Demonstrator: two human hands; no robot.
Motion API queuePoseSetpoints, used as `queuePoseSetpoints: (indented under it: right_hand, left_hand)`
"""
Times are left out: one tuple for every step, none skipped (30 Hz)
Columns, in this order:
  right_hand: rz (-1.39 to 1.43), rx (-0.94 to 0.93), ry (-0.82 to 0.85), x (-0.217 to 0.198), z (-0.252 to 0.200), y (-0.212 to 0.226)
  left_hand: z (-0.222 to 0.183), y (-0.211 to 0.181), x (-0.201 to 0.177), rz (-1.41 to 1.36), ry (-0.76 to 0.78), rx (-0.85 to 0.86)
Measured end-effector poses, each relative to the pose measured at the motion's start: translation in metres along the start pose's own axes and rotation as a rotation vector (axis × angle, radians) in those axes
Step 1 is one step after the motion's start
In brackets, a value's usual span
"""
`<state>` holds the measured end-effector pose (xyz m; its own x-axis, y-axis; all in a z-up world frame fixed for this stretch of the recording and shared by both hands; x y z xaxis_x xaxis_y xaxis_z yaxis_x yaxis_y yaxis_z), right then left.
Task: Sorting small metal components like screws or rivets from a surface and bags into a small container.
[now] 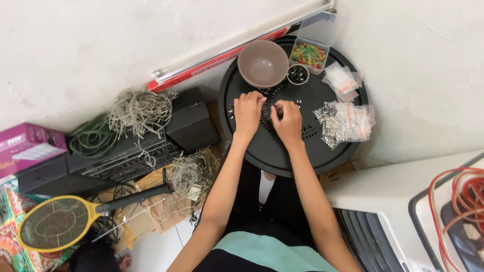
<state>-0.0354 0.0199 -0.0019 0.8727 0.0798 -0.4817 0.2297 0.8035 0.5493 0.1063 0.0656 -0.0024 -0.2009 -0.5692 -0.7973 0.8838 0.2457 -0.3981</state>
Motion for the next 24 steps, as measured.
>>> queuePoseSetpoints:
  right_hand:
    - [-0.007,0.01,-0.009,-0.003,0.0,0.0]
    - [-0.043,0.034,-0.044,-0.006,0.002,-0.001]
    - [-0.078,0.059,-0.079,-0.009,0.004,-0.002]
    - [-0.088,0.063,-0.087,-0.011,0.003,-0.004]
    - [-0.139,0.129,-0.121,-0.013,0.003,-0.006]
    - [-0.189,0.198,-0.15,-0.016,0.0,-0.008]
    - [-0.197,0.204,-0.153,-0.019,-0.002,-0.011]
    - [-0.227,0.247,-0.186,-0.022,-0.003,-0.015]
    - [-0.256,0.289,-0.218,-0.025,-0.004,-0.018]
    - [-0.262,0.291,-0.221,-0.028,-0.007,-0.024]
    - [-0.308,0.342,-0.233,-0.03,-0.01,-0.03]
    - [-0.351,0.391,-0.244,-0.032,-0.012,-0.035]
    - [-0.354,0.391,-0.246,-0.033,-0.013,-0.038]
    - [-0.357,0.409,-0.256,-0.033,-0.013,-0.04]
    - [-0.36,0.427,-0.266,-0.033,-0.014,-0.042]
    - [-0.36,0.427,-0.266,-0.033,-0.014,-0.043]
    - [-0.397,0.424,-0.256,-0.032,-0.015,-0.043]
    - [-0.432,0.422,-0.242,-0.031,-0.016,-0.043]
    - [-0.431,0.424,-0.24,-0.03,-0.018,-0.047]
    - [-0.443,0.422,-0.243,-0.029,-0.019,-0.051]
    - [-0.455,0.42,-0.247,-0.027,-0.021,-0.055]
    - [-0.455,0.419,-0.247,-0.026,-0.023,-0.059]
    - [-0.458,0.43,-0.236,-0.025,-0.025,-0.062]
    - [-0.462,0.441,-0.225,-0.023,-0.027,-0.065]
  left_hand:
    - [-0.002,-0.007,0.003,-0.004,0.008,0.012]
    - [-0.002,-0.014,0.007,-0.01,0.012,0.024]
    - [-0.003,-0.021,0.01,-0.015,0.015,0.036]
    - [-0.003,-0.026,0.019,-0.022,0.018,0.048]
    - [-0.004,-0.032,0.029,-0.009,0.018,0.058]
    - [-0.008,-0.037,0.038,0.004,0.021,0.064]
    - [-0.008,-0.043,0.044,-0.002,0.027,0.071]
    - [-0.007,-0.049,0.049,0.015,0.009,0.074]
    - [-0.006,-0.055,0.055,0.032,-0.01,0.077]
    - [-0.005,-0.059,0.06,0.027,-0.008,0.081]
    - [-0.005,-0.063,0.065,0.06,-0.026,0.088]
    - [-0.003,-0.065,0.07,0.096,-0.046,0.093]
    - [-0.003,-0.067,0.07,0.093,-0.046,0.096]
    - [-0.002,-0.069,0.069,0.132,-0.057,0.092]
    - [-0.002,-0.071,0.069,0.17,-0.068,0.088]
    - [-0.002,-0.071,0.07,0.17,-0.067,0.089]
    - [-0.002,-0.071,0.07,0.185,-0.092,0.106]
    - [-0.003,-0.07,0.069,0.201,-0.115,0.12]
    - [-0.004,-0.069,0.069,0.203,-0.112,0.119]
    - [-0.003,-0.068,0.069,0.224,-0.122,0.137]
    - [-0.003,-0.067,0.069,0.246,-0.132,0.155]
    - [-0.003,-0.067,0.069,0.246,-0.132,0.154]
    - [-0.003,-0.067,0.069,0.262,-0.13,0.169]
    - [-0.003,-0.067,0.069,0.278,-0.127,0.184]
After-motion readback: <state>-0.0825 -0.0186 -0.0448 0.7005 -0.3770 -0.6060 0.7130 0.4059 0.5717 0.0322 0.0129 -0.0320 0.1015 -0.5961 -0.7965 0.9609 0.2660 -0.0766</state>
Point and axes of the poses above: each hand's wrist, its own z-axis towards the middle knuckle, its own x-axis out of the palm, y = z × x, the point moved 1 cm from there along z, towards the middle knuckle, and after that the axes turned 13 degrees about z, right-handed, at the moved point
